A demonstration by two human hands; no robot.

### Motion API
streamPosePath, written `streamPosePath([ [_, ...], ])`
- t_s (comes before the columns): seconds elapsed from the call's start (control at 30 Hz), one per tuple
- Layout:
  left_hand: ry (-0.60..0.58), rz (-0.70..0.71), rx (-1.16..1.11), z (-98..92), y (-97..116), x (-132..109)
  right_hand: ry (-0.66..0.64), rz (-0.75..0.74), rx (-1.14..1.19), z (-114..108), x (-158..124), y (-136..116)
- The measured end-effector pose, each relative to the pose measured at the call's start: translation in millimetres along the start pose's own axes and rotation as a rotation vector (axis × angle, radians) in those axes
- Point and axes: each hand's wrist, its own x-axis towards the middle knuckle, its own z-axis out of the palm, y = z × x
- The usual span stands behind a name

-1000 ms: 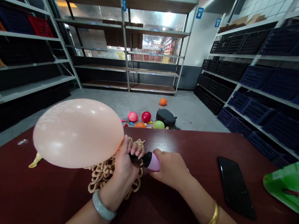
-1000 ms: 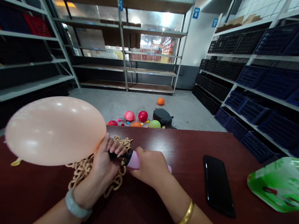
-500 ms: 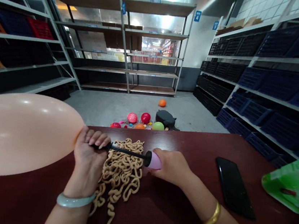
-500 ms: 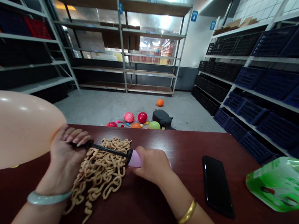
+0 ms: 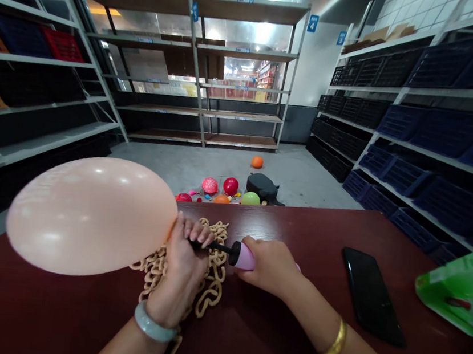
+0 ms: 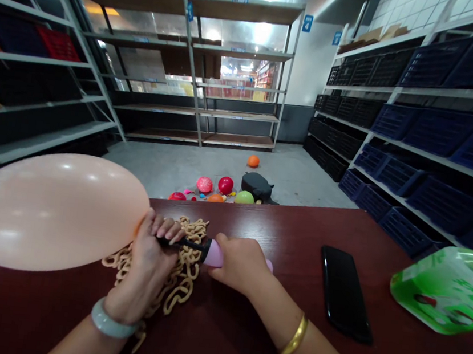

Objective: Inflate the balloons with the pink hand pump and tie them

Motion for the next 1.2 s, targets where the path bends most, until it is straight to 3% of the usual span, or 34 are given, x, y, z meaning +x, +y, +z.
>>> streamPosePath([
  [0.13, -0.011, -0.053, 0.024, 6.8, -25, -15, 0.016, 0.000, 0.030, 1, -1, -3],
  [0.27, -0.005, -0.065, 0.030, 10.0, -25, -16, 0.033, -0.007, 0.051, 1, -1, -6],
  [0.4, -0.027, -0.055, 0.006, 9.2, 0, -4, 0.058, -0.010, 0.075, -2, -2, -7],
  [0.63, -0.129, 0.105, -0.063, -10.6, 73, 23, 0.066, -0.030, 0.056, -6, -2, 1],
  [0.73, -0.112, 0.133, -0.075, -17.7, 82, 29, 0.060, -0.025, 0.037, -4, -1, 5],
  [0.9, -0.075, 0.144, -0.042, -14.6, 57, 25, 0.026, 0.017, -0.025, -5, -1, 8],
  [1.2, -0.013, -0.048, -0.006, -1.1, -13, 1, 0.050, -0.001, -0.005, 0, -2, 1],
])
